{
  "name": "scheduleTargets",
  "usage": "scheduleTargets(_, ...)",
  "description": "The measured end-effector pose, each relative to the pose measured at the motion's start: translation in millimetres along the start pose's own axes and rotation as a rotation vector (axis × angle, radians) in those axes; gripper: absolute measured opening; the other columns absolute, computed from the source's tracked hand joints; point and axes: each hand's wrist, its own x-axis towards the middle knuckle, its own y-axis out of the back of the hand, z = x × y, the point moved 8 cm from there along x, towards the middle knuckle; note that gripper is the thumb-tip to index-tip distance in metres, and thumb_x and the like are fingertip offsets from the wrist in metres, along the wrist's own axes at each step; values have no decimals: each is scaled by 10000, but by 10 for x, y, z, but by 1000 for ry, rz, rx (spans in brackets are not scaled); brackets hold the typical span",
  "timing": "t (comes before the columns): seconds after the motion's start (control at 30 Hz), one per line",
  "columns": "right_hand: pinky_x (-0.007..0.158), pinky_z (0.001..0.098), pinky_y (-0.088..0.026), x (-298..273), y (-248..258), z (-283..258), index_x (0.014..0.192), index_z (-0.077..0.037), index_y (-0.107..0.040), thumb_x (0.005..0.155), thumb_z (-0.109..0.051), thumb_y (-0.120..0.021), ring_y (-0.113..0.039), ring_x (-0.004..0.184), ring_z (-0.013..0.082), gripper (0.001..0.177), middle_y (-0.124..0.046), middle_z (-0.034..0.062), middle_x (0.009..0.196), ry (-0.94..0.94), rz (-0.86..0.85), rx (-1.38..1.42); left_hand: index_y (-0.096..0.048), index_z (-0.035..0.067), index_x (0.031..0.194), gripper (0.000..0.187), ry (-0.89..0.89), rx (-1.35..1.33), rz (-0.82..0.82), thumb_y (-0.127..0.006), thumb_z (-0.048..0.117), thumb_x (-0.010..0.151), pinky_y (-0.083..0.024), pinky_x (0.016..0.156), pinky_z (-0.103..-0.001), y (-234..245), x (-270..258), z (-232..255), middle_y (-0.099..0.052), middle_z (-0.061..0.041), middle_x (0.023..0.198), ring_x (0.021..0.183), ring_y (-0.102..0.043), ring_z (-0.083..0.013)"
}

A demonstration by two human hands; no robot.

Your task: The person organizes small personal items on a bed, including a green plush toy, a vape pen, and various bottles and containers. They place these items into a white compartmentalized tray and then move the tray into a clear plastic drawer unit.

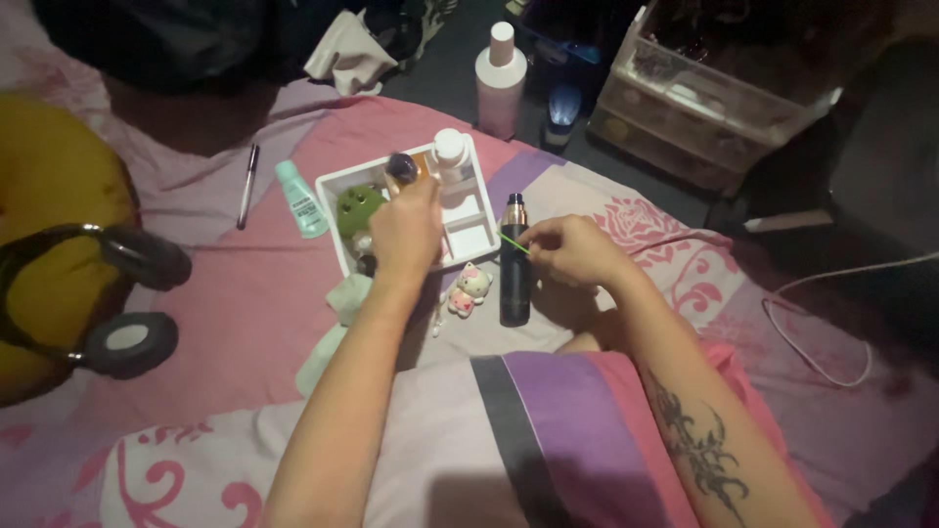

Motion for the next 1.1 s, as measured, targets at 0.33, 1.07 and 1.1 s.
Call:
scheduleTargets(0.33,714,330,-564,-106,-52,-351,1107,-111,-796,825,-123,-753,-717,772,181,286,-778,92,889,240,88,-187,-724,54,1124,399,667,364,-191,-457,344,1188,-511,893,-581,1226,-1126,-1917,-728,-229,1119,1050,-677,-439)
scheduleTargets(1.07,787,486,-536,41,-801,-576,923,-44,-699,780,-248,-755,-666,907,386,255,-697,188,919,561,109,-619,-795,148,1014,206,26,323,-779,-608,154,926,-562,823,-454,-1156,-1477,-400,-783,-103,1011,937,-761,-276)
scheduleTargets(1.1,753,496,-536,45,-953,-610,901,-40,-679,785,-266,-757,-668,867,394,266,-682,198,880,564,118,-655,-788,138,1025,217,39,344,-764,-630,162,879,-565,812,-453,-1136,-1466,-501,-768,-107,1037,964,-748,-285)
